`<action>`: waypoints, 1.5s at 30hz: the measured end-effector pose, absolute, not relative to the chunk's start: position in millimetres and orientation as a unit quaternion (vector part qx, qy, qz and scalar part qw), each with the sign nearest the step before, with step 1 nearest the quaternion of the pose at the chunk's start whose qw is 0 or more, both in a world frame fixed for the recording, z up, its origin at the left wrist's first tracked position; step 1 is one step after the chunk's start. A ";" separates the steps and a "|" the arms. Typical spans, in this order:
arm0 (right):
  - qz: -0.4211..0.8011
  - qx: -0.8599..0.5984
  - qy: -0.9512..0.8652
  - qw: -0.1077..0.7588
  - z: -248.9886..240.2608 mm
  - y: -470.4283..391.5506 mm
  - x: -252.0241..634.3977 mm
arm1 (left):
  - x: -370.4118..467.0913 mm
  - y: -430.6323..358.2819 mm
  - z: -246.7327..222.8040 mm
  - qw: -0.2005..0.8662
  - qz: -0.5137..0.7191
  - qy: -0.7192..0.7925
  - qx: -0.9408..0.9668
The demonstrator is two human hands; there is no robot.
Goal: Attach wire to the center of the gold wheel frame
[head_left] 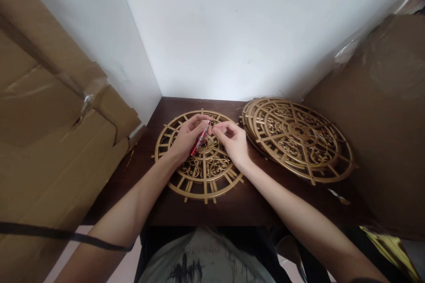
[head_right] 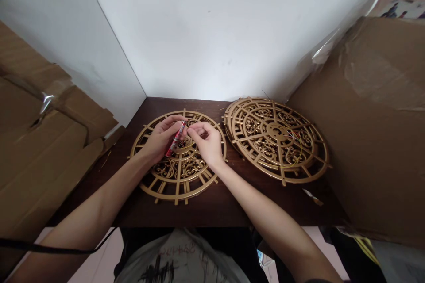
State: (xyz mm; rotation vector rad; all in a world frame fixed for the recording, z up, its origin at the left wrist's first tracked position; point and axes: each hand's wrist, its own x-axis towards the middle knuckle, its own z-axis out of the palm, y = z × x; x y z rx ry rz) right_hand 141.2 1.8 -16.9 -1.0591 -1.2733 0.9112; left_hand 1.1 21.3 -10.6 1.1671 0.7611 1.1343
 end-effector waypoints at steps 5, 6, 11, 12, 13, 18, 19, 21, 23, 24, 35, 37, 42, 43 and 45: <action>0.339 -0.436 -0.596 0.583 -18.5 -1.4 141.5 | -1.0 23.0 -9.7 0.630 0.506 0.337 0.483; 0.325 -0.431 -0.611 0.579 -18.4 -2.8 141.5 | -1.4 23.3 -9.5 0.634 0.508 0.337 0.476; 0.279 -0.384 -0.699 0.535 -16.2 -10.9 140.3 | -1.9 24.7 -8.4 0.633 0.527 0.347 0.449; 0.269 -0.372 -0.719 0.521 -16.0 -12.4 139.9 | -1.7 24.9 -8.2 0.627 0.534 0.353 0.444; 0.258 -0.359 -0.739 0.508 -15.9 -13.7 139.6 | -1.4 25.1 -8.1 0.622 0.539 0.360 0.439; 0.230 -0.295 -0.804 0.463 -17.6 -17.3 139.0 | -0.1 25.3 -8.1 0.617 0.551 0.375 0.418; 0.227 -0.291 -0.809 0.458 -17.9 -17.6 139.1 | 0.0 25.3 -8.2 0.614 0.554 0.376 0.418; 0.221 -0.288 -0.815 0.451 -18.2 -17.8 139.5 | 0.0 25.4 -8.6 0.609 0.560 0.376 0.418; 0.212 -0.287 -0.820 0.447 -18.4 -17.7 139.8 | 0.0 25.6 -9.1 0.604 0.565 0.378 0.416; 0.206 -0.284 -0.823 0.446 -18.6 -17.6 139.9 | 0.1 25.8 -9.3 0.602 0.568 0.379 0.414; 0.158 -0.314 -0.833 0.428 -20.6 -17.4 139.9 | 0.0 27.3 -11.7 0.584 0.580 0.392 0.411; 0.149 -0.318 -0.834 0.426 -20.1 -17.7 139.6 | 0.1 27.4 -12.3 0.582 0.582 0.392 0.410; 0.135 -0.314 -0.840 0.422 -21.4 -17.3 138.7 | 0.8 28.0 -12.9 0.584 0.587 0.391 0.403; 0.137 -0.314 -0.841 0.418 -22.2 -17.2 138.6 | 1.0 28.1 -12.9 0.584 0.587 0.391 0.402; 0.137 -0.317 -0.843 0.411 -23.7 -17.3 138.7 | 1.3 28.1 -12.5 0.584 0.588 0.394 0.398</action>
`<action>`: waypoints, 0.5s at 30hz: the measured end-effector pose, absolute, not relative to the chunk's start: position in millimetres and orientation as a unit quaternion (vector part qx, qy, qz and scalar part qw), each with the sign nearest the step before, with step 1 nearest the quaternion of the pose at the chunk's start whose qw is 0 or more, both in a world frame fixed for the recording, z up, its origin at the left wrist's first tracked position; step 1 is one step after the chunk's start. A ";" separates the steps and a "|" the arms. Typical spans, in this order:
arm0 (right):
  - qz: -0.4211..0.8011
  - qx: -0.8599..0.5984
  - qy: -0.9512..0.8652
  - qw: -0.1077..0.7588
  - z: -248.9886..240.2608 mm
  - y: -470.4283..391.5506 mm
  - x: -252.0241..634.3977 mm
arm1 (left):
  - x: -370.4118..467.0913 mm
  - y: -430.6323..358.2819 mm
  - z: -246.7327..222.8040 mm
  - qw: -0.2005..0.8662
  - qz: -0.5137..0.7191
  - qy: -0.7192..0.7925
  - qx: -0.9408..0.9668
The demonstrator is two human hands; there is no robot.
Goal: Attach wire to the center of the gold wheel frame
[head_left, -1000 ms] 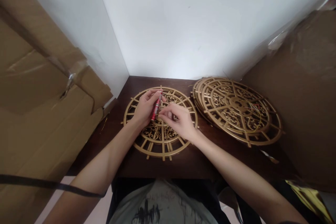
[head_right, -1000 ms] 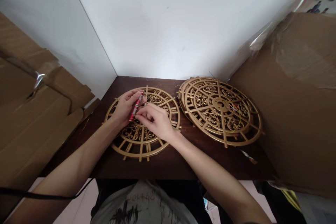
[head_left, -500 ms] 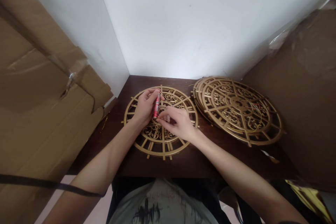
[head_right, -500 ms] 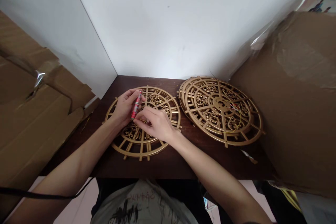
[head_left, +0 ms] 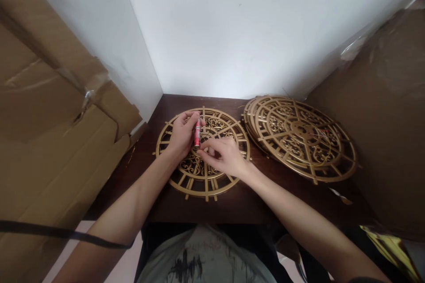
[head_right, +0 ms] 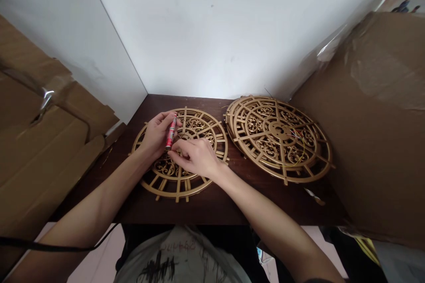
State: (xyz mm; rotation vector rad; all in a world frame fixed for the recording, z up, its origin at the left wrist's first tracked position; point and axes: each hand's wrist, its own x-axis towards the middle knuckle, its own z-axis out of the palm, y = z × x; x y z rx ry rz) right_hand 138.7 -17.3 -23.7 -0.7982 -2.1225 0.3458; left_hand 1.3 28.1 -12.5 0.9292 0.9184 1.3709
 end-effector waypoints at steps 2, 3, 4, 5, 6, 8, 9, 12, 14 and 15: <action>0.135 -0.317 -0.844 0.412 -23.9 -17.7 138.9 | 1.4 27.7 -11.6 0.585 0.588 0.397 0.393; 0.133 -0.312 -0.843 0.418 -23.2 -18.2 139.0 | 1.5 27.3 -11.0 0.586 0.588 0.398 0.391; 0.132 -0.307 -0.840 0.428 -22.1 -18.7 139.1 | 1.5 27.0 -10.2 0.586 0.587 0.400 0.390; 0.132 -0.299 -0.835 0.442 -20.5 -19.3 139.1 | 1.5 26.7 -9.5 0.586 0.587 0.400 0.388; 0.134 -0.290 -0.829 0.459 -18.6 -20.0 139.0 | 1.4 26.4 -8.8 0.586 0.588 0.401 0.387; 0.149 -0.278 -0.811 0.493 -14.6 -21.5 138.3 | 1.3 26.2 -7.7 0.586 0.590 0.404 0.382; 0.165 -0.277 -0.800 0.507 -12.8 -22.2 137.6 | 1.3 26.4 -7.4 0.586 0.590 0.406 0.379; 0.226 -0.297 -0.756 0.537 -9.9 -24.3 134.6 | 1.1 27.3 -7.4 0.589 0.588 0.408 0.376; 0.276 -0.320 -0.725 0.544 -10.1 -25.6 132.1 | 1.0 27.9 -7.7 0.588 0.589 0.406 0.377; 0.306 -0.328 -0.711 0.542 -10.6 -26.3 130.9 | 1.1 28.2 -7.8 0.587 0.590 0.406 0.377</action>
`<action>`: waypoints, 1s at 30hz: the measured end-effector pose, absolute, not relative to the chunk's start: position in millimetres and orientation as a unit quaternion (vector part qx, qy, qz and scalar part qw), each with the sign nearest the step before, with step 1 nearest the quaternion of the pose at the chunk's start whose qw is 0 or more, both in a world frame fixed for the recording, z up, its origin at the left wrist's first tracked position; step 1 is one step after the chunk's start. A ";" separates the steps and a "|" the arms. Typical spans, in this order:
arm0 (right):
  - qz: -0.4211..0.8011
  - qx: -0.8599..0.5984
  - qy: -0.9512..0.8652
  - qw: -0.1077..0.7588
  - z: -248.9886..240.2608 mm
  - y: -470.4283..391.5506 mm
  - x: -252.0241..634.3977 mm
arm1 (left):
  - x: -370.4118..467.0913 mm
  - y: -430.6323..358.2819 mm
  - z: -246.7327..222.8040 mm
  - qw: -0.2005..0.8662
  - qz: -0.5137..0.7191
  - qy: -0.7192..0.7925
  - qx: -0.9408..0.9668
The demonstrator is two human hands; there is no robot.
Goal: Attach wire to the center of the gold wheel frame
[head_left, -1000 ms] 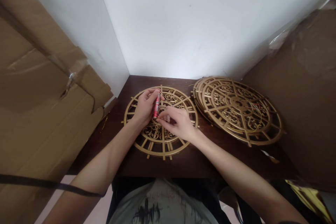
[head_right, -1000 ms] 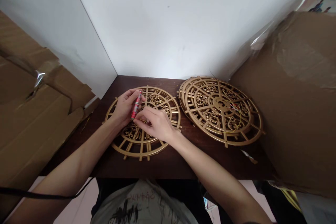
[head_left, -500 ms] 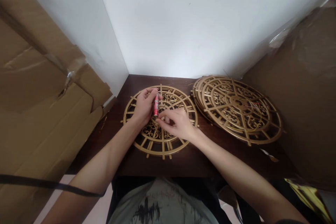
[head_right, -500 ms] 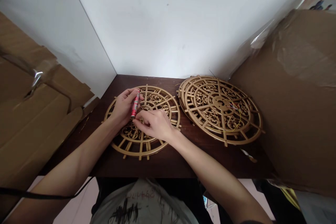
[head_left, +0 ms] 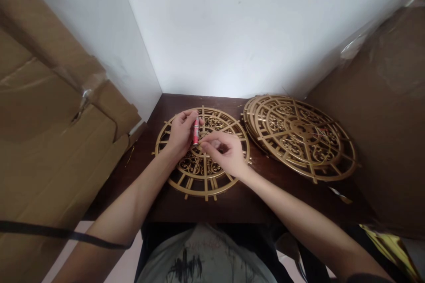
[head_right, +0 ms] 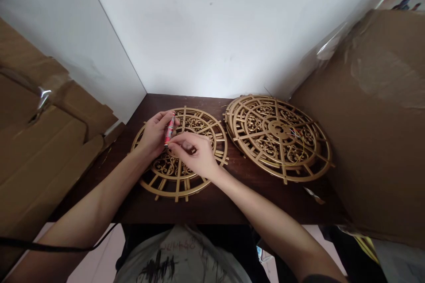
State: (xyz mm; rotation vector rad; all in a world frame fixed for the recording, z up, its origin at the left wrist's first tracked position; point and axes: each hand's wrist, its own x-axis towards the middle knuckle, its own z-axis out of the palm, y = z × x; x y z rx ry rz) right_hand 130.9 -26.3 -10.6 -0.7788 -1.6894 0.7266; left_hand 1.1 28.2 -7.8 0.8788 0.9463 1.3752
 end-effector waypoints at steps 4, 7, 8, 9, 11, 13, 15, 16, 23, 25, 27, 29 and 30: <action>0.391 -0.338 -0.682 0.518 -12.2 -28.2 127.5 | 1.0 28.3 -7.3 0.588 0.588 0.408 0.377; 0.382 -0.347 -0.690 0.507 -12.3 -28.5 127.2 | 0.9 27.5 -6.6 0.591 0.586 0.407 0.377; 0.371 -0.350 -0.697 0.503 -12.4 -28.3 127.5 | 0.8 27.2 -6.4 0.590 0.585 0.408 0.378; 0.355 -0.353 -0.707 0.499 -12.6 -28.0 127.9 | 0.8 26.9 -6.2 0.590 0.585 0.408 0.379; 0.314 -0.357 -0.732 0.487 -13.4 -27.5 129.1 | 0.7 26.4 -5.8 0.590 0.585 0.408 0.378; 0.268 -0.354 -0.759 0.477 -14.3 -27.2 130.0 | 0.7 26.2 -5.5 0.590 0.587 0.408 0.375; 0.231 -0.351 -0.778 0.467 -15.4 -27.2 130.4 | 0.6 26.4 -5.4 0.589 0.588 0.409 0.373; 0.219 -0.353 -0.783 0.464 -15.9 -27.3 130.3 | 0.6 26.5 -5.4 0.589 0.588 0.410 0.373; 0.185 -0.376 -0.786 0.454 -18.5 -27.9 128.9 | 1.2 26.7 -5.7 0.581 0.593 0.418 0.369; 0.180 -0.379 -0.788 0.450 -19.0 -27.8 128.8 | 1.3 26.6 -5.6 0.579 0.594 0.419 0.368; 0.172 -0.384 -0.789 0.448 -19.4 -27.6 128.8 | 1.1 26.7 -5.6 0.578 0.595 0.420 0.369; 0.169 -0.388 -0.788 0.447 -19.7 -27.2 128.9 | 0.7 26.9 -5.9 0.576 0.595 0.419 0.372; 0.170 -0.389 -0.787 0.447 -19.8 -27.1 128.9 | 0.6 27.0 -6.2 0.574 0.596 0.419 0.374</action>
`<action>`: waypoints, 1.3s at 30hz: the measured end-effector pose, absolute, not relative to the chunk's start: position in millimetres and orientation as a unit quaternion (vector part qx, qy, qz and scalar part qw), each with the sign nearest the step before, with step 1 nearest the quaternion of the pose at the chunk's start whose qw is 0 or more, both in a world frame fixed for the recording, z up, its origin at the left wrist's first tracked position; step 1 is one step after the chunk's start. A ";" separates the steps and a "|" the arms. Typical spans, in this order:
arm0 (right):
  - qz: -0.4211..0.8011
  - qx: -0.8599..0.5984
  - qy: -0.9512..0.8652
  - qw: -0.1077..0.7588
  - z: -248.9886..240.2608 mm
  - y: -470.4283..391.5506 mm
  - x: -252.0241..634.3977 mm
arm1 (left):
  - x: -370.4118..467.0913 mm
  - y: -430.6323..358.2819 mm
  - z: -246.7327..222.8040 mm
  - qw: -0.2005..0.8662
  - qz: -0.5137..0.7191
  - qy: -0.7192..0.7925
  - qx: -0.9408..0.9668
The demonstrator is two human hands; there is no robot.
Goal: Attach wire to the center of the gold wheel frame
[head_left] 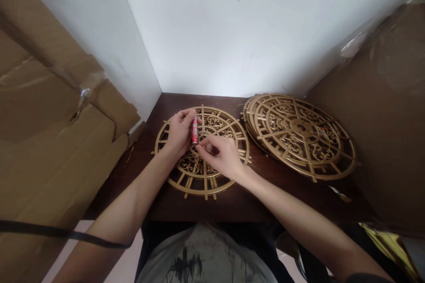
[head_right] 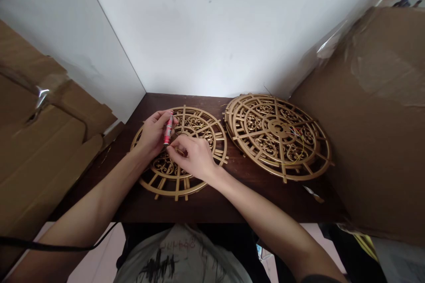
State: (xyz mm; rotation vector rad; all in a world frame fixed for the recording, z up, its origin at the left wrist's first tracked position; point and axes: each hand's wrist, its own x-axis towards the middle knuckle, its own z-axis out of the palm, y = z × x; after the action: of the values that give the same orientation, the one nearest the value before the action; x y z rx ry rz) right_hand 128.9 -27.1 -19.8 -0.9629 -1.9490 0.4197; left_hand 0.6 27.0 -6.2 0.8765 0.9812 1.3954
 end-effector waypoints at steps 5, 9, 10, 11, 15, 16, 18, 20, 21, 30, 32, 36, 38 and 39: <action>0.172 -0.395 -0.788 0.439 -19.8 -26.6 128.8 | 0.6 27.6 -8.5 0.564 0.598 0.418 0.386; 0.175 -0.400 -0.788 0.433 -19.0 -26.4 128.7 | 1.4 27.3 -9.0 0.555 0.600 0.421 0.393; 0.181 -0.403 -0.787 0.431 -18.8 -26.4 128.7 | 1.6 27.2 -9.1 0.552 0.600 0.424 0.395; 0.190 -0.406 -0.784 0.429 -18.6 -26.5 128.8 | 1.7 27.1 -9.2 0.549 0.600 0.426 0.398; 0.236 -0.403 -0.779 0.418 -18.1 -27.2 129.5 | 1.6 27.6 -11.5 0.538 0.602 0.428 0.406; 0.240 -0.396 -0.783 0.415 -17.8 -27.4 129.7 | 1.4 27.9 -12.5 0.535 0.603 0.427 0.409; 0.236 -0.380 -0.797 0.407 -17.1 -27.8 130.2 | 0.9 28.5 -14.5 0.532 0.601 0.425 0.419; 0.225 -0.366 -0.811 0.399 -16.3 -28.1 130.6 | 0.5 29.1 -16.1 0.533 0.596 0.421 0.428; 0.220 -0.362 -0.815 0.395 -16.0 -28.3 130.7 | 0.4 29.1 -16.4 0.536 0.593 0.420 0.431; 0.203 -0.342 -0.832 0.386 -19.9 -27.2 130.7 | 4.6 23.5 -9.3 0.519 0.563 0.452 0.458; 0.198 -0.336 -0.834 0.391 -22.1 -26.7 130.0 | 5.0 23.1 -9.3 0.522 0.557 0.452 0.463; 0.181 -0.323 -0.833 0.411 -25.0 -25.8 129.0 | 4.4 23.3 -11.0 0.523 0.546 0.450 0.475; 0.181 -0.313 -0.833 0.418 -24.8 -25.2 129.5 | 4.3 23.6 -11.1 0.524 0.542 0.451 0.478; 0.181 -0.306 -0.834 0.422 -24.4 -24.9 129.9 | 4.3 23.6 -10.8 0.523 0.540 0.452 0.479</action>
State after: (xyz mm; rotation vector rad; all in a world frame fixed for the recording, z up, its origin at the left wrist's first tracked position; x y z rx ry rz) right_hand 129.9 -24.9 -24.4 -0.7668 -2.0877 0.4544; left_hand 4.3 23.6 -10.8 1.1472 1.0821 1.2936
